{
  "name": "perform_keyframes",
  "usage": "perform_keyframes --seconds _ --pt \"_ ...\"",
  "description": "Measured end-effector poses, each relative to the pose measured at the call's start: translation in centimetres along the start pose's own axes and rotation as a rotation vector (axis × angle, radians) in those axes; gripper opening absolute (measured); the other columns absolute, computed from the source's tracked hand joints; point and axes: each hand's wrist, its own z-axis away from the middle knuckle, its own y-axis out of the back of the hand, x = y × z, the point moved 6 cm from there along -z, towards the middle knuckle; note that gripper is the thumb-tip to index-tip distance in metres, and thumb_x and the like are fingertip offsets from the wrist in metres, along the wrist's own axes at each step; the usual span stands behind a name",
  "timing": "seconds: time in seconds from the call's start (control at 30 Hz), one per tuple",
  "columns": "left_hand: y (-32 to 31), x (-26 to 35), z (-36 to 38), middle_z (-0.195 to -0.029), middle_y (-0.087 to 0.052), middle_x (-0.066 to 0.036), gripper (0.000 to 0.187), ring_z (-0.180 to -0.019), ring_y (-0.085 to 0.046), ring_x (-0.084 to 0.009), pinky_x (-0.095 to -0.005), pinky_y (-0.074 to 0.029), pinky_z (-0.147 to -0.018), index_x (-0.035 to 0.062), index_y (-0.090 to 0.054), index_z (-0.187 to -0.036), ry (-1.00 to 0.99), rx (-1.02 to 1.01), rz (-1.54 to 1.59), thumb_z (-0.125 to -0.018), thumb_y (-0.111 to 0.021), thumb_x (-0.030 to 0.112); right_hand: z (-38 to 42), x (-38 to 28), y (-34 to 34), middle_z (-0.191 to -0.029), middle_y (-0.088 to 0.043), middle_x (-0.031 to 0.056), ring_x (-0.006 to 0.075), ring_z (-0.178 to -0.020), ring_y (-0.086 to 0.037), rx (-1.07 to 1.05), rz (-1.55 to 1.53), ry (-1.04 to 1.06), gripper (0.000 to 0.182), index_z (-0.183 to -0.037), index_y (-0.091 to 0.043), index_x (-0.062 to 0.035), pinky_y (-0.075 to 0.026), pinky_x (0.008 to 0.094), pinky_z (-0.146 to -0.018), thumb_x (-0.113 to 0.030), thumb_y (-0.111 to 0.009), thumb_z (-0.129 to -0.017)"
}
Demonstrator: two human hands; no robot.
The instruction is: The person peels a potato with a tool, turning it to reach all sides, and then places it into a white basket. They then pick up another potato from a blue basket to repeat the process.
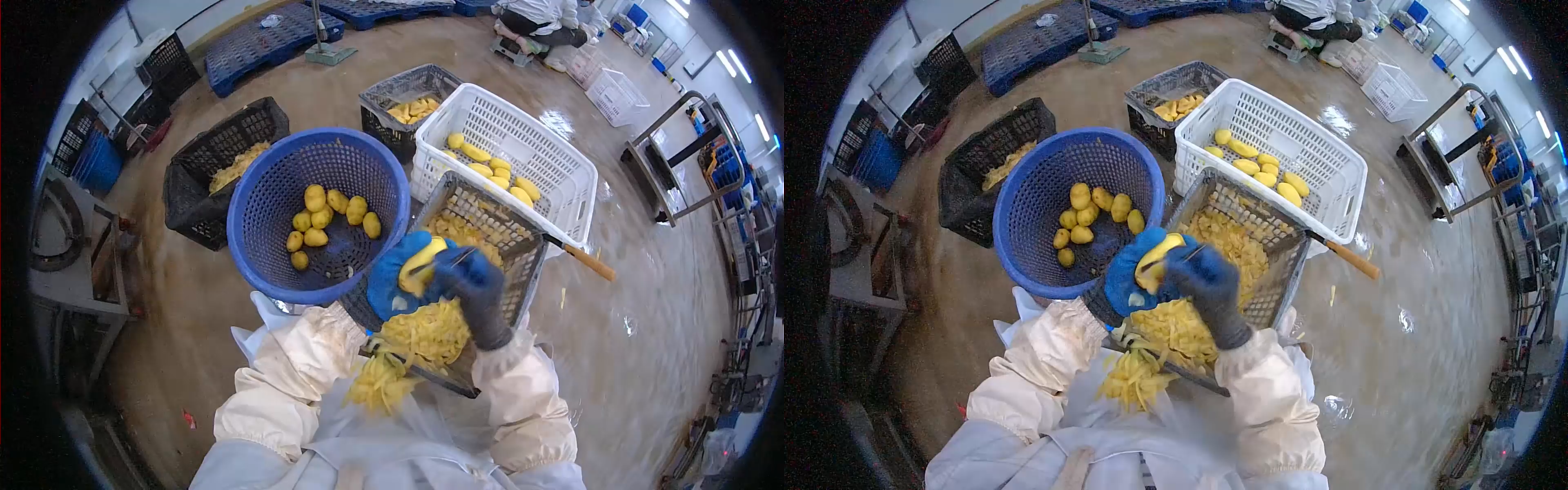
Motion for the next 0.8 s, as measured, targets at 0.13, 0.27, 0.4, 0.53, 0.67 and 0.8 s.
perform_keyframes --seconds 0.13,0.27,0.4,0.53,0.67,0.8 --pt "-1.0 -1.8 0.1 -0.104 -0.059 -0.016 0.053 -0.078 -0.062 -0.0261 -0.0322 -0.056 -0.063 0.0043 -0.045 -0.126 0.195 -0.137 0.081 -0.091 -0.049 0.045 -3.0 1.7 6.9 -0.07 -0.06 0.0041 0.0098 -0.055 -0.053 0.362 -0.263 -0.027 0.012 -0.092 -0.059 -0.0025 -0.04 0.0209 -0.05 -0.013 -0.06 -0.087" --pt "0.6 0.0 -0.3 -0.114 -0.056 -0.017 0.056 -0.1 -0.059 -0.0294 -0.0395 -0.053 -0.083 0.0004 -0.043 -0.128 -0.143 -0.052 -0.044 -0.092 -0.049 0.043 -0.5 -0.7 1.7 -0.076 -0.063 0.0047 0.0094 -0.061 -0.056 0.129 -0.228 -0.066 0.013 -0.088 -0.06 -0.0022 -0.043 0.0218 -0.053 -0.015 -0.064 -0.085" --pt "0.1 1.4 1.1 -0.109 -0.06 -0.014 0.052 -0.097 -0.062 -0.0239 -0.0368 -0.054 -0.08 0.0014 -0.048 -0.124 -0.512 -0.072 -0.572 -0.091 -0.05 0.042 0.4 -0.3 -0.7 -0.075 -0.063 0.0062 0.0099 -0.054 -0.054 -0.012 0.135 0.156 0.017 -0.091 -0.061 -0.0004 -0.041 0.0215 -0.048 -0.016 -0.064 -0.085" --pt "-0.3 -2.0 0.7 -0.094 -0.062 -0.009 0.052 -0.078 -0.061 -0.018 -0.0284 -0.053 -0.058 0.005 -0.051 -0.123 0.188 -0.09 -0.184 -0.09 -0.051 0.045 -2.7 1.2 6.1 -0.067 -0.058 0.0041 0.0088 -0.054 -0.052 0.414 -0.182 -0.078 0.011 -0.084 -0.058 -0.0022 -0.039 0.0198 -0.048 -0.012 -0.062 -0.085" --pt "1.5 -1.2 -0.7 -0.096 -0.061 -0.008 0.056 -0.078 -0.061 -0.0181 -0.0294 -0.053 -0.062 0.0021 -0.051 -0.122 0.077 -0.01 0.102 -0.09 -0.05 0.049 -2.5 -0.4 5.4 -0.073 -0.062 0.0052 0.009 -0.059 -0.055 0.306 -0.143 -0.04 0.01 -0.086 -0.06 -0.0035 -0.04 0.0197 -0.051 -0.013 -0.061 -0.087" --pt "5.0 -0.1 -0.8 -0.098 -0.061 -0.01 0.057 -0.083 -0.062 -0.0192 -0.0319 -0.054 -0.065 0.0009 -0.051 -0.121 -0.345 0.175 -0.358 -0.091 -0.048 0.049 0.1 0.1 -0.7 -0.071 -0.062 0.0054 0.0102 -0.056 -0.055 -0.055 0.138 0.119 0.012 -0.088 -0.06 -0.0027 -0.041 0.0206 -0.05 -0.014 -0.062 -0.086"
